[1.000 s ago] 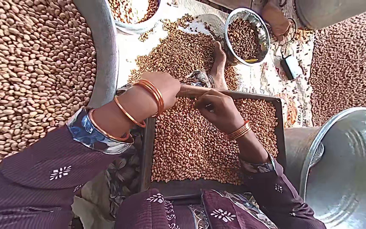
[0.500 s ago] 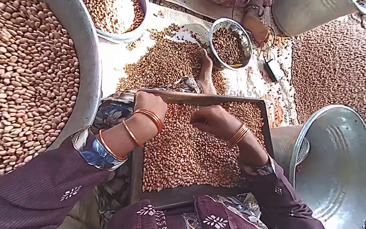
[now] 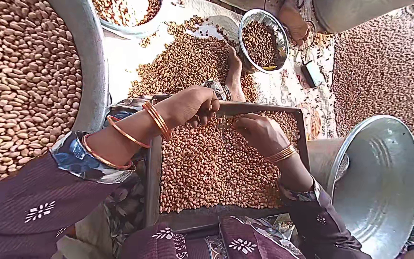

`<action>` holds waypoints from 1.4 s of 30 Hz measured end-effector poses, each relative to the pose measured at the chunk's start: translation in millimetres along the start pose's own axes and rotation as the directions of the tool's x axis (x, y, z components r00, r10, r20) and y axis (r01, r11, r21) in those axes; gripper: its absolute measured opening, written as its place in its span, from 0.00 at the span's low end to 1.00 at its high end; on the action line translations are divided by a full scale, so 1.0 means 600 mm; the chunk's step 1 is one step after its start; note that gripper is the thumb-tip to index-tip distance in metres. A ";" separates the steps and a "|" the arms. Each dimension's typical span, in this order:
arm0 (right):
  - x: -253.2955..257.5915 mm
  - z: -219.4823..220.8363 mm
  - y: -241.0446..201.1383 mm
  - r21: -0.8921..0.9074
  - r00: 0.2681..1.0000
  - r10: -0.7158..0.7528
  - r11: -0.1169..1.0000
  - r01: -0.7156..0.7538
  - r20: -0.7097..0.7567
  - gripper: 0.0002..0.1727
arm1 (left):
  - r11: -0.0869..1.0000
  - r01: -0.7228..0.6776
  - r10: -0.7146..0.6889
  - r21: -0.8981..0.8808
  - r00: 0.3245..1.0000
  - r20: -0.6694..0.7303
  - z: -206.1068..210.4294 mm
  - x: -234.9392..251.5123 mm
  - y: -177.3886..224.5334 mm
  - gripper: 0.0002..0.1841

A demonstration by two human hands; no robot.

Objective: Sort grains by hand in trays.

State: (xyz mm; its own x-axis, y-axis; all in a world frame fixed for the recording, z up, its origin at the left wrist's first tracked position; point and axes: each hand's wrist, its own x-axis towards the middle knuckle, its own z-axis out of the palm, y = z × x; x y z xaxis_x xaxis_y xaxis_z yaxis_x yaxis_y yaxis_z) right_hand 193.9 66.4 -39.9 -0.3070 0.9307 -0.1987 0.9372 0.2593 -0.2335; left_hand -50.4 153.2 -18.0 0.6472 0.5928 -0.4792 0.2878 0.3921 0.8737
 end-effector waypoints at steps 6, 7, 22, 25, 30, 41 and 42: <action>0.000 0.049 0.003 -0.132 0.996 0.069 0.989 -0.060 0.062 0.06 | 0.871 0.001 -0.013 0.492 1.000 0.020 0.005 0.010 -0.010 0.13; -0.001 0.051 0.000 -0.151 0.997 0.069 0.987 -0.062 0.041 0.06 | 0.802 -0.009 -0.015 0.598 0.999 0.036 0.009 0.009 -0.012 0.11; -0.024 0.040 0.010 0.171 0.988 -0.117 0.980 0.099 0.102 0.05 | 0.295 -0.448 0.276 0.844 0.886 0.373 0.090 0.015 -0.104 0.08; -0.036 0.056 -0.001 0.089 0.989 -0.073 0.994 0.062 0.126 0.05 | 0.209 -0.491 0.257 0.846 0.862 0.437 0.102 0.021 -0.118 0.07; -0.042 0.067 -0.018 -0.071 0.995 -0.026 0.997 0.033 0.101 0.05 | 0.006 -0.480 0.282 0.877 0.842 0.459 0.106 0.027 -0.137 0.06; -0.038 0.065 -0.030 -0.170 0.991 0.015 0.985 0.007 0.131 0.05 | -0.110 -0.561 0.362 0.820 0.746 0.559 0.107 0.030 -0.147 0.05; -0.035 0.064 -0.035 -0.194 0.987 0.048 0.981 -0.018 0.151 0.05 | -0.101 -0.562 0.361 0.821 0.748 0.556 0.107 0.030 -0.147 0.05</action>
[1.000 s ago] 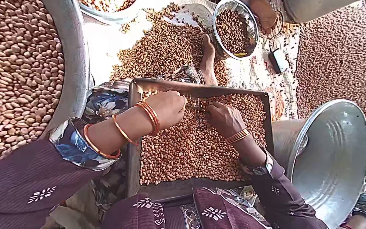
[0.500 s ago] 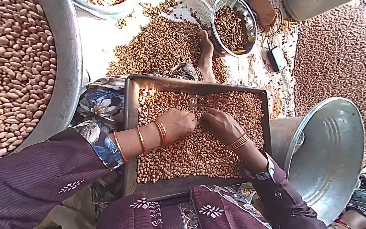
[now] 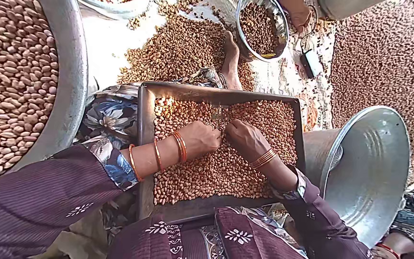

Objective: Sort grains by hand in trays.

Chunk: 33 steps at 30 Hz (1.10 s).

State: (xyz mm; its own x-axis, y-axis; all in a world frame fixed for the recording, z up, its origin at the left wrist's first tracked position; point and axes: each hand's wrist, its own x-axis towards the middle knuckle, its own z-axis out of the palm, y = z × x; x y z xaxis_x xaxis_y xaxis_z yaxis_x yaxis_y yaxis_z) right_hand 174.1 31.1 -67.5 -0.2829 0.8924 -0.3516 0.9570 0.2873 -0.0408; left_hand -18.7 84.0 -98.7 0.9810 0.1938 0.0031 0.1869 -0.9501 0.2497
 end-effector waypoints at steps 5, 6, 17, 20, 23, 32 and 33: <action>0.010 -0.002 0.001 0.059 0.999 0.038 0.998 -0.039 0.022 0.08 | 0.997 0.075 -0.073 -0.017 0.994 0.087 -0.013 0.000 0.009 0.07; 0.010 -0.005 0.009 0.110 1.000 0.025 0.994 -0.026 0.009 0.06 | 0.993 0.107 -0.100 -0.040 0.982 0.160 -0.022 0.002 0.012 0.09; -0.037 -0.013 0.043 0.343 0.983 -0.165 0.922 0.182 -0.077 0.03 | 0.953 0.280 -0.213 -0.115 0.890 0.402 -0.049 0.008 0.025 0.12; -0.043 0.010 0.031 0.201 0.978 -0.191 0.958 0.205 -0.087 0.03 | 0.932 0.328 -0.238 -0.154 0.875 0.422 -0.051 0.006 0.021 0.13; -0.044 0.020 0.022 0.105 0.979 -0.178 0.976 0.189 -0.101 0.02 | 0.863 0.419 -0.297 -0.280 0.872 0.389 -0.058 0.003 0.013 0.12; -0.037 0.022 0.017 0.097 0.976 -0.179 0.977 0.192 -0.122 0.02 | 0.058 0.419 -0.459 -0.906 0.817 0.349 -0.082 0.011 -0.010 0.18; -0.037 0.022 0.017 0.096 0.975 -0.188 0.975 0.200 -0.121 0.03 | -0.020 0.397 -0.460 -0.918 0.811 0.361 -0.081 0.012 -0.010 0.20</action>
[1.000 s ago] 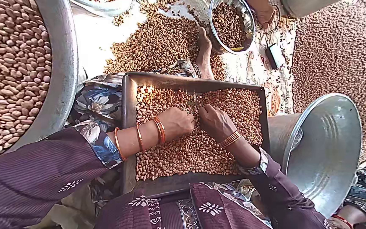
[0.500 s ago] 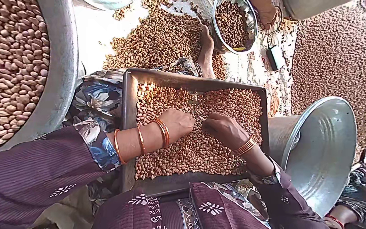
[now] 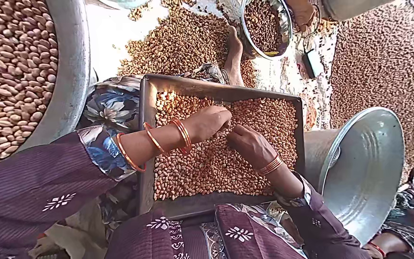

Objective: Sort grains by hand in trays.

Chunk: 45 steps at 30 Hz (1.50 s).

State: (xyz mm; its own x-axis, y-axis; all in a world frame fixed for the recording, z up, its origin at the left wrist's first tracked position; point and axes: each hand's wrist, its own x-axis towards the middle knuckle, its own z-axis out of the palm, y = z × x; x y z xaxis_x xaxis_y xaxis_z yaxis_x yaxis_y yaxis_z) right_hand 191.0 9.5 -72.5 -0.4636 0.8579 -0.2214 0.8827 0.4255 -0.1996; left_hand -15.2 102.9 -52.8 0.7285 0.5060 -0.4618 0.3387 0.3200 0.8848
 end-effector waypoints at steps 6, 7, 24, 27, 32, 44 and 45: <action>-0.002 0.007 0.003 0.040 0.999 0.023 0.999 -0.021 -0.039 0.04 | 0.961 0.110 -0.119 -0.255 0.993 -0.019 0.002 0.003 0.014 0.16; 0.000 0.004 0.005 0.049 0.998 0.034 0.998 -0.031 -0.056 0.05 | 0.960 0.132 -0.146 -0.247 0.989 -0.037 0.002 0.003 0.014 0.14; -0.020 0.006 -0.036 -0.001 0.994 0.103 0.995 -0.103 -0.032 0.08 | 0.959 0.140 -0.156 -0.248 0.987 -0.042 -0.005 -0.006 0.026 0.14; -0.022 0.010 -0.054 -0.122 0.987 0.133 0.982 -0.144 -0.094 0.08 | 0.986 0.049 -0.041 0.157 0.998 -0.052 -0.021 -0.007 0.027 0.13; -0.021 -0.001 -0.079 -0.213 0.971 0.237 0.949 -0.234 -0.015 0.07 | 0.621 -0.048 -0.017 0.782 0.997 0.076 -0.049 -0.011 0.022 0.12; -0.013 0.003 -0.055 0.076 0.958 0.260 0.960 -0.270 0.120 0.08 | 0.405 -0.370 -0.184 0.836 0.863 0.471 0.001 -0.033 -0.001 0.03; -0.014 0.004 -0.053 0.075 0.962 0.250 0.963 -0.259 0.115 0.08 | 0.384 -0.377 -0.192 0.843 0.860 0.472 0.005 -0.036 -0.003 0.03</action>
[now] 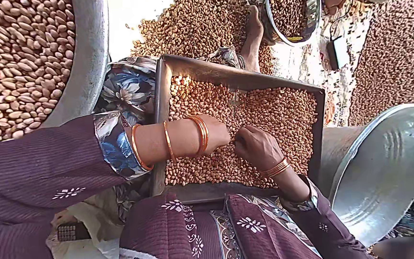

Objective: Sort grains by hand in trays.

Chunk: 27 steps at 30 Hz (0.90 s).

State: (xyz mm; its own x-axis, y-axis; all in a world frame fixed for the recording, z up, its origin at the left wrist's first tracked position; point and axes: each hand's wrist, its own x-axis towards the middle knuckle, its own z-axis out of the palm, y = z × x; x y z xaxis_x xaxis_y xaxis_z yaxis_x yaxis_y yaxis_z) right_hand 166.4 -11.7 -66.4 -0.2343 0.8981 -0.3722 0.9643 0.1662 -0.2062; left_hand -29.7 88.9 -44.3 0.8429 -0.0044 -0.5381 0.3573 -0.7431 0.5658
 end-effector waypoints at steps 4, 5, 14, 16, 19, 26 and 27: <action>-0.003 -0.007 0.003 0.011 0.999 -0.005 1.000 0.004 0.040 0.06 | 0.998 0.051 -0.050 0.040 0.999 -0.010 -0.003 -0.002 0.002 0.03; -0.003 -0.010 0.003 0.014 0.999 0.002 1.000 -0.003 0.053 0.06 | 0.997 0.062 -0.061 0.045 0.998 -0.028 -0.005 -0.002 -0.001 0.03; -0.005 0.006 0.003 0.008 0.994 -0.074 0.997 0.075 -0.082 0.07 | 0.998 0.050 -0.047 0.039 0.997 -0.060 -0.010 -0.003 -0.009 0.03; -0.006 0.011 0.001 -0.037 0.990 -0.089 0.996 0.086 -0.108 0.07 | 0.999 -0.047 0.047 0.012 0.999 -0.023 0.000 0.004 -0.012 0.04; -0.008 0.009 -0.003 -0.072 0.995 -0.072 0.995 0.067 -0.066 0.07 | 0.996 -0.092 0.092 0.016 0.995 0.047 0.007 0.007 -0.003 0.04; -0.010 0.015 -0.003 -0.036 0.993 -0.088 0.996 0.085 -0.075 0.08 | 0.983 -0.140 0.153 0.116 0.982 -0.112 0.040 0.015 0.002 0.04; -0.009 0.015 -0.002 -0.018 0.992 -0.098 0.995 0.097 -0.075 0.08 | 0.982 -0.143 0.160 0.126 0.978 -0.135 0.045 0.015 0.005 0.04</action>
State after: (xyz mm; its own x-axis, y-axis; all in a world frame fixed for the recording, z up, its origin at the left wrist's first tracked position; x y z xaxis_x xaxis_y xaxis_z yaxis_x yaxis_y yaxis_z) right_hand 165.4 -20.6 -72.5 -0.3179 0.9053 -0.2817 0.9391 0.2599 -0.2248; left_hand -31.9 68.7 -64.2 0.9357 -0.0328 -0.3513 0.1793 -0.8134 0.5534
